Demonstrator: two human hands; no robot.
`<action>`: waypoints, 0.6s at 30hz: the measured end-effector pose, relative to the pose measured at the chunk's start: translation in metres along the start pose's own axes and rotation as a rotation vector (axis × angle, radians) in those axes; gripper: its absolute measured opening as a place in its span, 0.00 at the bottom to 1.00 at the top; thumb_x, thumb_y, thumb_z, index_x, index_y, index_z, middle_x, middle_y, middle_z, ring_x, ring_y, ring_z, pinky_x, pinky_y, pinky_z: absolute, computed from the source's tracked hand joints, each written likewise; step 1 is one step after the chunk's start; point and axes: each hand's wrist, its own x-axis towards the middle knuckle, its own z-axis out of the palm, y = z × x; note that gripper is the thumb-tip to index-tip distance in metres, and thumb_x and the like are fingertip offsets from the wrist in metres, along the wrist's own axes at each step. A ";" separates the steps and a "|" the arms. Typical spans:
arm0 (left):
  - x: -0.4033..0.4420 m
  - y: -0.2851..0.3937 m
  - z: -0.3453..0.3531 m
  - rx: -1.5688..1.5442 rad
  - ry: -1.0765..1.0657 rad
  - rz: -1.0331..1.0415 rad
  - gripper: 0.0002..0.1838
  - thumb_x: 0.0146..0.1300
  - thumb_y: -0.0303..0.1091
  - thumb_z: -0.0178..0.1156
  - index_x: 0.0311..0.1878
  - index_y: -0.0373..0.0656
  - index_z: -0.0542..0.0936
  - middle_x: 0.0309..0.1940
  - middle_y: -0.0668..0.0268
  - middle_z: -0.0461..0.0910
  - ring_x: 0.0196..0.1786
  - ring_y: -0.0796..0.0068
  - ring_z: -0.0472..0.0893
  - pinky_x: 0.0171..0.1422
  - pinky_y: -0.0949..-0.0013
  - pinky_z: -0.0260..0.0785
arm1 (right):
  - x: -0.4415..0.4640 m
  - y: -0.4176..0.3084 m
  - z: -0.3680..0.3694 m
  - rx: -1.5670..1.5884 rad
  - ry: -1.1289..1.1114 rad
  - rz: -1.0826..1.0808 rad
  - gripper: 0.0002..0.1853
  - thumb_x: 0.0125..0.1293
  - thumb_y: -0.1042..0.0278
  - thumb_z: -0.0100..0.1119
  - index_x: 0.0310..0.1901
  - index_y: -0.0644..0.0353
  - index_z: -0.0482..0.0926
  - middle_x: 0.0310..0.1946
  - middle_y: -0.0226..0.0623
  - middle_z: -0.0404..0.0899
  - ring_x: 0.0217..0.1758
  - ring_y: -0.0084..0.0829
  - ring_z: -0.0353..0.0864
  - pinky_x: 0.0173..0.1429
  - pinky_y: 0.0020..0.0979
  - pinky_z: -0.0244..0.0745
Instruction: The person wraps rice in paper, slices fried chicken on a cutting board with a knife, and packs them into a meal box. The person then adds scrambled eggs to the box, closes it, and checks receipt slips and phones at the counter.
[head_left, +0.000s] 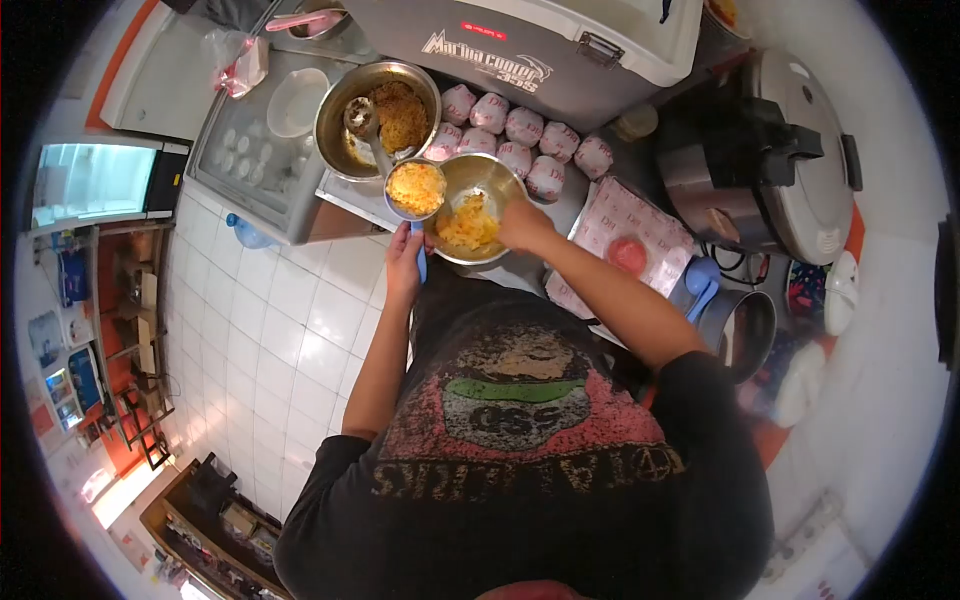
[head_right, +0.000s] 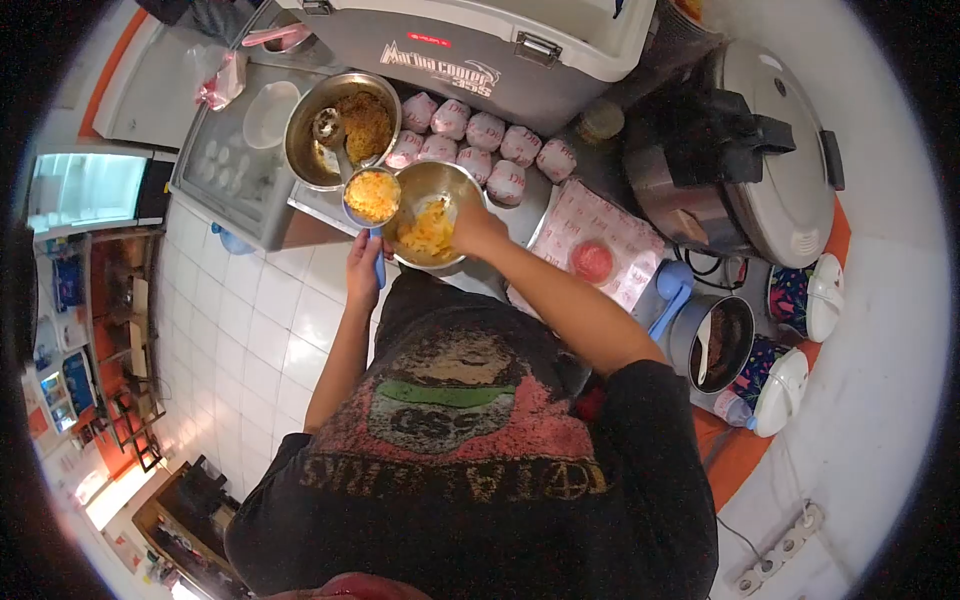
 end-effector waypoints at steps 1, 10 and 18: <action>0.000 0.001 0.000 0.006 -0.003 -0.002 0.16 0.74 0.36 0.53 0.57 0.36 0.73 0.31 0.68 0.75 0.35 0.79 0.73 0.44 0.74 0.67 | 0.010 0.001 0.015 0.055 -0.054 0.022 0.12 0.54 0.65 0.62 0.36 0.63 0.87 0.34 0.48 0.86 0.38 0.42 0.87 0.41 0.43 0.81; -0.001 0.004 -0.003 -0.016 0.004 -0.019 0.12 0.73 0.34 0.52 0.53 0.37 0.73 0.31 0.67 0.75 0.35 0.78 0.74 0.43 0.73 0.67 | 0.033 0.011 0.046 0.936 0.070 -0.098 0.11 0.64 0.68 0.60 0.42 0.65 0.87 0.24 0.34 0.84 0.22 0.23 0.78 0.27 0.28 0.70; -0.011 0.024 0.007 0.112 0.093 -0.026 0.19 0.74 0.32 0.51 0.63 0.35 0.69 0.31 0.67 0.76 0.24 0.81 0.75 0.20 0.76 0.66 | -0.022 0.033 0.003 0.927 0.287 -0.134 0.14 0.67 0.65 0.60 0.48 0.65 0.86 0.26 0.29 0.84 0.26 0.18 0.75 0.32 0.23 0.70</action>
